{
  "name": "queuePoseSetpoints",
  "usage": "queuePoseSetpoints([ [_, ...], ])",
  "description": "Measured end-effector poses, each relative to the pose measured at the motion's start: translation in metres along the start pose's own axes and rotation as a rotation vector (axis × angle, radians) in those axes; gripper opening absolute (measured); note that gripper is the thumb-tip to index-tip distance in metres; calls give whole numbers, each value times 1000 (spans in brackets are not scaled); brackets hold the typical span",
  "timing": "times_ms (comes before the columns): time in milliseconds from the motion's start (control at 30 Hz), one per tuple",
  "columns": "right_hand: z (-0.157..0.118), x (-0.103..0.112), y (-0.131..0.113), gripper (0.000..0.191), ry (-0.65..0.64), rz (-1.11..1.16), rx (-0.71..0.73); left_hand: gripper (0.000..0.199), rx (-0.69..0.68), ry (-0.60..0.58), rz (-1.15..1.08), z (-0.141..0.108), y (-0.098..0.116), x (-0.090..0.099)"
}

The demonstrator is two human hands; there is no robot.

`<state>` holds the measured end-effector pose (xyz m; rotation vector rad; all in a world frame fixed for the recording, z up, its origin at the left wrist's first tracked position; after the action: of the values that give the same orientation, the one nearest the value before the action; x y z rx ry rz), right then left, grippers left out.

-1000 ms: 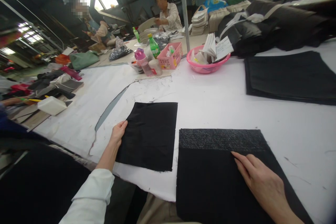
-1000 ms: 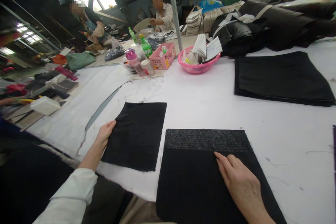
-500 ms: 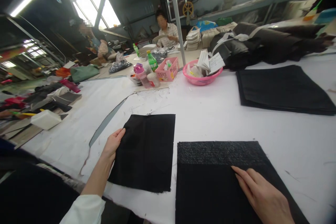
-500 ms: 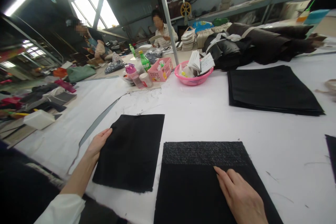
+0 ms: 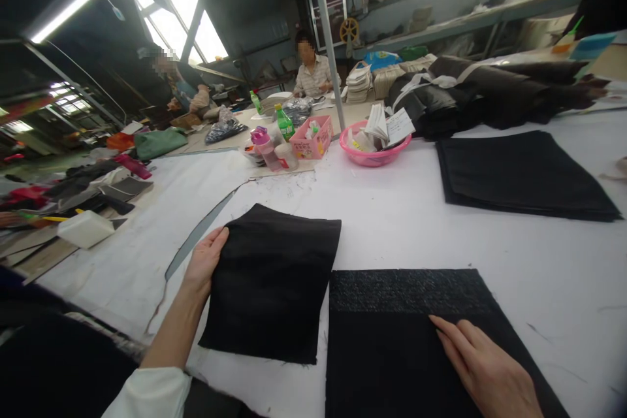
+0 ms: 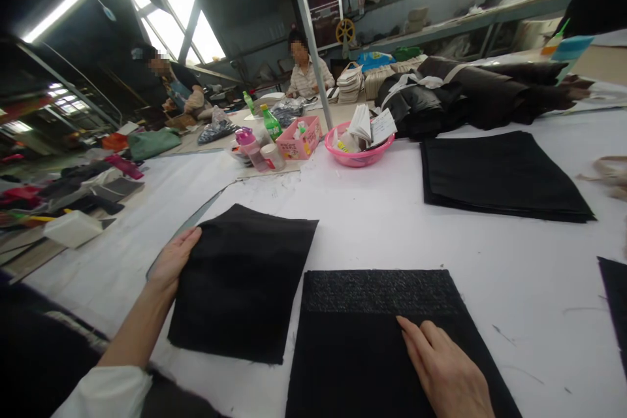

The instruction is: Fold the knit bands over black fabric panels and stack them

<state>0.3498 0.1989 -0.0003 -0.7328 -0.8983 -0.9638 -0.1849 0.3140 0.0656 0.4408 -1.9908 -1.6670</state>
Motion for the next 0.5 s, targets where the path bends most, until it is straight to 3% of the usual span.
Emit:
queuePoseSetpoints([
  [100, 1, 1, 0, 35, 8, -1, -5, 24, 66, 34, 56, 5, -50, 6],
  [200, 3, 4, -2, 36, 15, 1, -4, 20, 98, 68, 97, 5, -83, 9],
  [300, 5, 5, -4, 36, 14, -3, 0, 21, 105, 82, 124, 5, -98, 13],
  [500, 0, 1, 0, 41, -15, -15, -16, 29, 86, 109, 155, 12, -106, 26],
])
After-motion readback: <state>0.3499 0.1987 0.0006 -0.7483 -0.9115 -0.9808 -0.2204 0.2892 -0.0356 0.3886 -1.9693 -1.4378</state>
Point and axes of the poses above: each hand's wrist, its own z-axis towards the middle knuckle, its own x-axis out of the back of the hand, y = z × x, the point moved 7 cm from there along z, towards the middle knuckle, and after that the axes turned 5 degrees about z, right-handed, at the moved point
